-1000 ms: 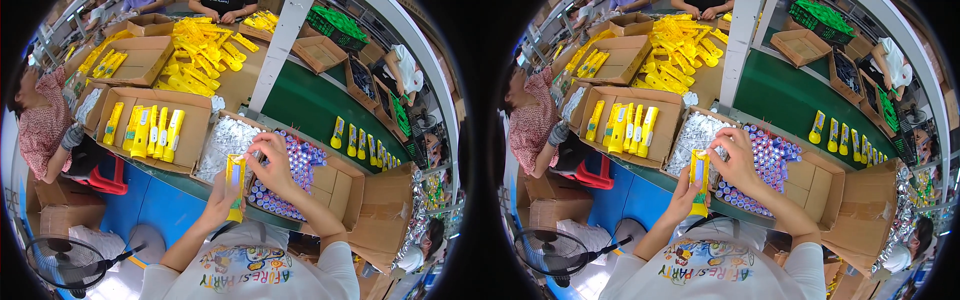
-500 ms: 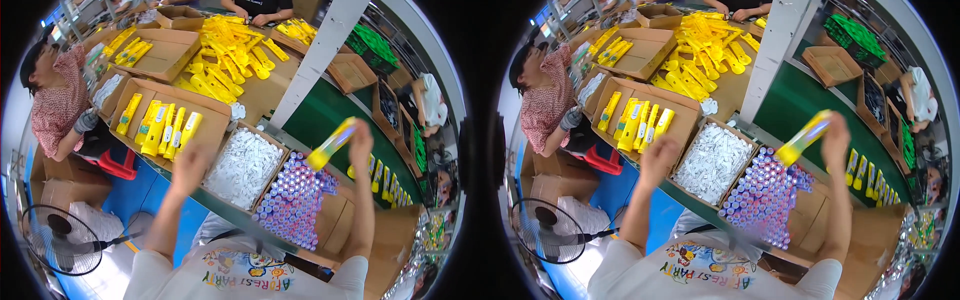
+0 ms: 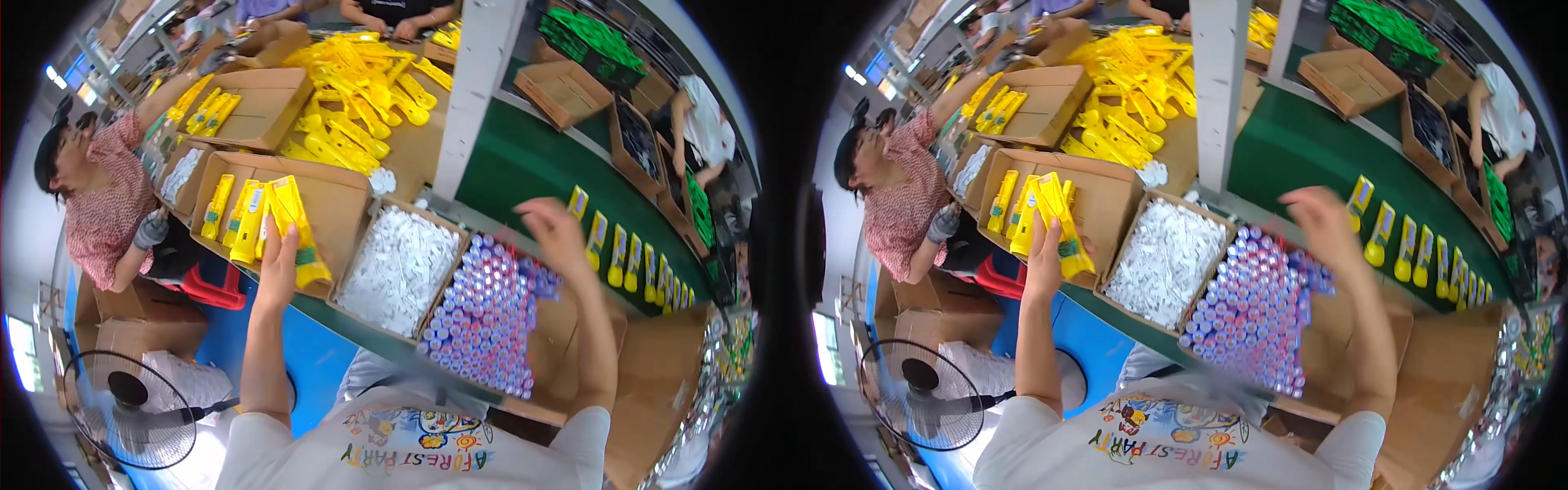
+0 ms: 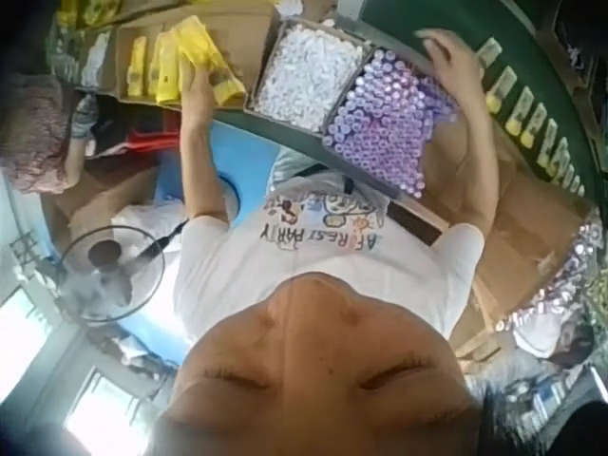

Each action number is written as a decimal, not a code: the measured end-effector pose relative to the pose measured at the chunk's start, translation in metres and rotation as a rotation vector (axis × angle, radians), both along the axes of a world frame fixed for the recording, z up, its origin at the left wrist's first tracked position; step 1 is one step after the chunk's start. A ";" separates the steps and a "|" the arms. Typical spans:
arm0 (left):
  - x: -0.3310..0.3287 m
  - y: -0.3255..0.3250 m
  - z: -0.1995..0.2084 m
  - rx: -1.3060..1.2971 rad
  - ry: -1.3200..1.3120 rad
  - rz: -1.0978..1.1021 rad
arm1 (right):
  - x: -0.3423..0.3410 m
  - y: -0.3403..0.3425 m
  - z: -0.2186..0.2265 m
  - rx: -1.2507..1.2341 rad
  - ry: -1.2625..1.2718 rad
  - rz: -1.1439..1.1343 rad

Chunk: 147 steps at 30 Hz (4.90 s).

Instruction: Assembling yellow flashlights by inserting batteries and internal components.

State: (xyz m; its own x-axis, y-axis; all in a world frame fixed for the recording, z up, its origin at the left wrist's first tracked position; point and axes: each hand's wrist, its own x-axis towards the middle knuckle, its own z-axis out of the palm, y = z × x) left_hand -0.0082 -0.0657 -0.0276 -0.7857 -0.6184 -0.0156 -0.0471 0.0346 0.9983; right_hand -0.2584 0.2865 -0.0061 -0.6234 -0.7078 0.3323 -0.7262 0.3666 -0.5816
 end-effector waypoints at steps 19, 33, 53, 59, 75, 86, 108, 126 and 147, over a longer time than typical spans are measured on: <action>0.021 0.167 0.014 0.423 0.178 -0.509 | 0.175 -0.046 0.022 -0.355 -0.594 0.109; 0.014 0.183 -0.008 0.427 0.117 -0.652 | 0.108 0.097 -0.053 0.369 -0.176 -0.337; 0.036 0.182 -0.026 0.082 0.063 -0.689 | 0.175 -0.023 0.011 -0.111 -1.242 -0.067; 0.043 0.148 -0.024 0.527 0.188 -0.468 | 0.149 -0.092 -0.002 0.030 -1.006 0.242; 0.051 0.142 -0.036 0.709 0.128 -0.333 | 0.098 -0.097 -0.024 0.079 -0.021 0.448; 0.050 0.141 -0.031 0.673 0.088 -0.371 | 0.098 -0.096 -0.027 -0.128 0.134 0.136; 0.039 0.146 -0.026 0.552 0.124 -0.635 | 0.143 -0.088 0.006 -0.119 -0.218 0.007; -0.016 0.164 0.005 0.640 -0.041 -0.832 | 0.082 -0.033 0.009 -0.102 -0.632 0.187; -0.012 0.153 0.033 0.736 -0.246 -1.005 | 0.075 -0.012 0.016 -0.249 -0.102 0.436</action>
